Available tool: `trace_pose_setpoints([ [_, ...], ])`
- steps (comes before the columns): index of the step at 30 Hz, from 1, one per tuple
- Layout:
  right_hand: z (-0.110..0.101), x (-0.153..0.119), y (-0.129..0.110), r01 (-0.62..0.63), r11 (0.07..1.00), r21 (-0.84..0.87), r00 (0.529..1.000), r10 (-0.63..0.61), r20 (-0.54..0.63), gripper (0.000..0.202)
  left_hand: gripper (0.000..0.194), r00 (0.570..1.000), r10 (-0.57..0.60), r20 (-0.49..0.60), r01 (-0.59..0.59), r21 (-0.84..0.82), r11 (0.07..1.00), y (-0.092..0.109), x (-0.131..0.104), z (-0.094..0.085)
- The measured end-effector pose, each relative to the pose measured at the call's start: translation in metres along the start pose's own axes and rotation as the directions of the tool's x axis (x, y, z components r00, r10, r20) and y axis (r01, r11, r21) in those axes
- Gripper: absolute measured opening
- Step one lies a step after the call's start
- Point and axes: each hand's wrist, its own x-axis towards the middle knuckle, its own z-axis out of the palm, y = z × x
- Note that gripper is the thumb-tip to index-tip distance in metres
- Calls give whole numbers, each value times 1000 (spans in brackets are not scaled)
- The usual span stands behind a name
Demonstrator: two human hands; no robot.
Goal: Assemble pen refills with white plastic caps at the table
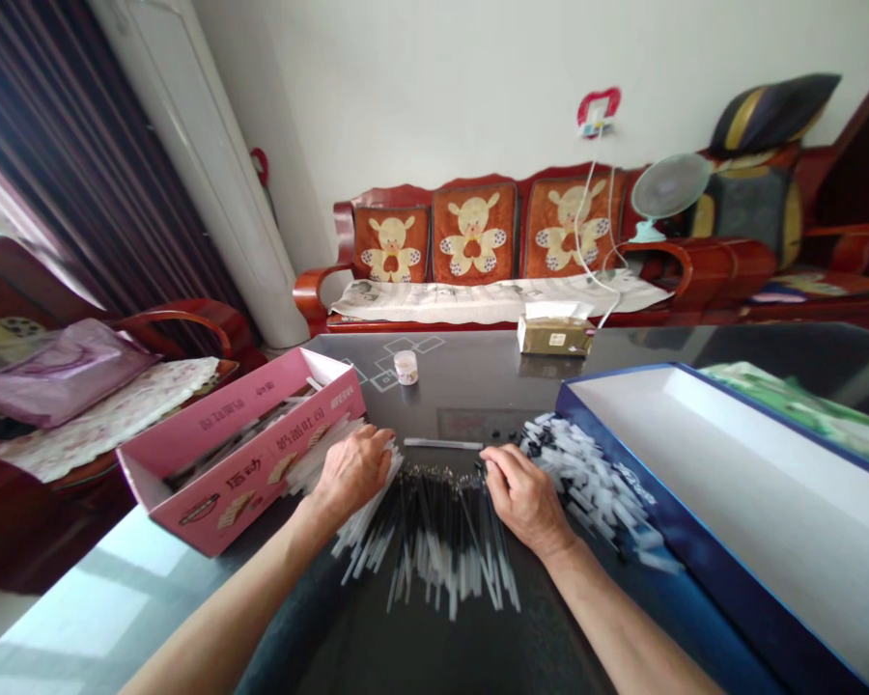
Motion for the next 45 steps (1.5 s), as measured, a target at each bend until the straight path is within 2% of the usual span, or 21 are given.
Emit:
trace_pose_setpoints([
  [4, -1, 0, -1, -8, 1000, 7, 1000, 8, 16, 21, 29, 999, 29, -22, -28, 34, 999, -3, -8, 6],
  [9, -2, 0, -2, -17, 1000, -8, 999, 17, 35, 21, 23, 1000, 29, 8, -29, 11, 1000, -3, -10, 8],
  [14, 0, 2, -2, -30, 999, -32, 999, 29, -25, 23, 28, 999, 17, 32, -17, 17, 1000, 2, 2, 5],
  [16, 1, 3, 0, -48, 998, -46, 996, 45, -78, 24, 29, 998, 55, 38, -56, 11, 998, 12, 15, 4],
  [19, 1, 4, 3, -76, 997, -33, 985, 70, -160, 26, 27, 981, 188, 53, -186, -32, 982, 36, 37, 5],
  [22, 1, 4, 6, -96, 995, -18, 979, 91, -180, 28, 24, 965, 255, 56, -251, -58, 966, 63, 52, 13],
  [25, 3, 4, 8, -106, 994, -22, 982, 101, -159, 29, 23, 959, 278, 56, -274, -66, 959, 81, 57, 24],
  [28, 3, 4, 8, -128, 992, -24, 984, 123, -131, 29, 24, 957, 281, 72, -276, -77, 958, 87, 58, 36],
  [32, 0, 5, 3, -68, 997, -35, 997, 69, 34, 31, 26, 964, 265, 23, -261, -93, 961, 87, 57, 48],
  [34, -1, 6, 0, -9, 998, -57, 992, 16, 125, 32, 25, 972, 236, -24, -237, -103, 966, 85, 57, 50],
  [37, 0, 7, -2, 37, 992, -124, 980, -12, 199, 24, 26, 979, 185, -88, -195, -122, 973, 83, 57, 50],
  [41, 3, 6, -1, 23, 973, -228, 979, 24, 201, 21, 26, 983, 158, -92, -170, -153, 973, 84, 56, 48],
  [45, 4, 4, 3, -96, 936, -340, 988, 131, 82, 22, 23, 980, 173, -99, -188, -165, 968, 85, 54, 51],
])
